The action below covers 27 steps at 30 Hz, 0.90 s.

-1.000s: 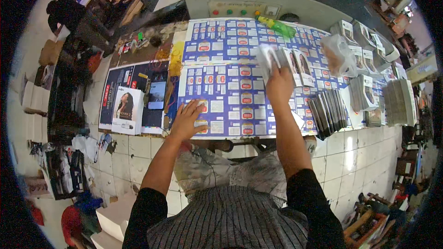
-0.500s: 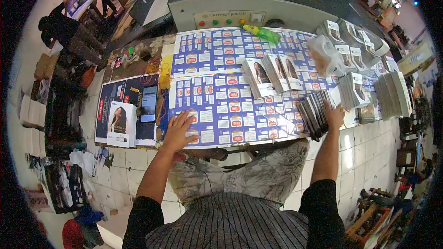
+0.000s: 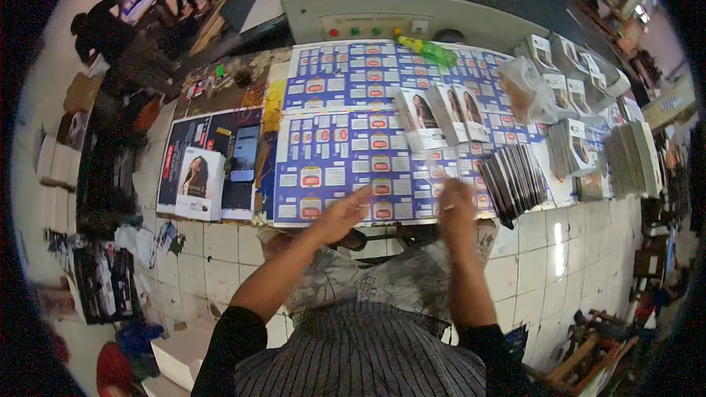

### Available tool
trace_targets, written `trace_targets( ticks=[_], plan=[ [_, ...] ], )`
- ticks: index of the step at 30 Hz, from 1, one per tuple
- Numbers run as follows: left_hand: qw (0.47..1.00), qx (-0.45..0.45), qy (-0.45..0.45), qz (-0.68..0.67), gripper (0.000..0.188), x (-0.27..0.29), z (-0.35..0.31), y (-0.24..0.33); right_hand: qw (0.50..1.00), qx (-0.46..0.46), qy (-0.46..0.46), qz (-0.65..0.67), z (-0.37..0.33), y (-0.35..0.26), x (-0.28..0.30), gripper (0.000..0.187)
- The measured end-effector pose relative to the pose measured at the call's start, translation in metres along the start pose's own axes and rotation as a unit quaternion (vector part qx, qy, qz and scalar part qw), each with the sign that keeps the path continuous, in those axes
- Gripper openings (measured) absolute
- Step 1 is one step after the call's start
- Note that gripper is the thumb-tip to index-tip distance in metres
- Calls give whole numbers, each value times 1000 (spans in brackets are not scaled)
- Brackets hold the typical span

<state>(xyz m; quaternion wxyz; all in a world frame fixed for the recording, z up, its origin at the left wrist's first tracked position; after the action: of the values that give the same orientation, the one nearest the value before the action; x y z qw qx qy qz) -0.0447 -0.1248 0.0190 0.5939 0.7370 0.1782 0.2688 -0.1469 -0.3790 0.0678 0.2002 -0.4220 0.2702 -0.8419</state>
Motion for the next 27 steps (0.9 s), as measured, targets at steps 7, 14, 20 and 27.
trace_targets(
  ticks=[7, 14, 20, 27],
  plan=[
    [932, 113, 182, -293, 37, -3, -11, -16, 972, 35, -176, 154, -4, -103, -82, 33],
    [914, 105, 160, -357, 37, 4, -36, -30, 992, -8, -102, 74, 6, -99, -92, 62],
    [900, 89, 176, -388, 39, 14, -45, -41, 986, 7, -155, 55, -5, -119, -101, 46],
    [872, -6, 90, -481, 75, 31, -57, -37, 830, -278, -184, 448, 19, -113, -95, 24]
  ],
)
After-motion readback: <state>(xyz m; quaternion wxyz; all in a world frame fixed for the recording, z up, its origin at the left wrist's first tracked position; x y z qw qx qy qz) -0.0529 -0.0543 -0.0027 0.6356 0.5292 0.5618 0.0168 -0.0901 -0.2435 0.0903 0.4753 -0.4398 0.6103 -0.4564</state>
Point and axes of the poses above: each hand's wrist, its own z-axis towards the middle knuckle, its own x-axis out of the back of the hand, y = z × x, the point moved 4 cm from there along z, towards the middle knuckle, and after that the axes turned 12 degrees about z, right-handed, at the moved point
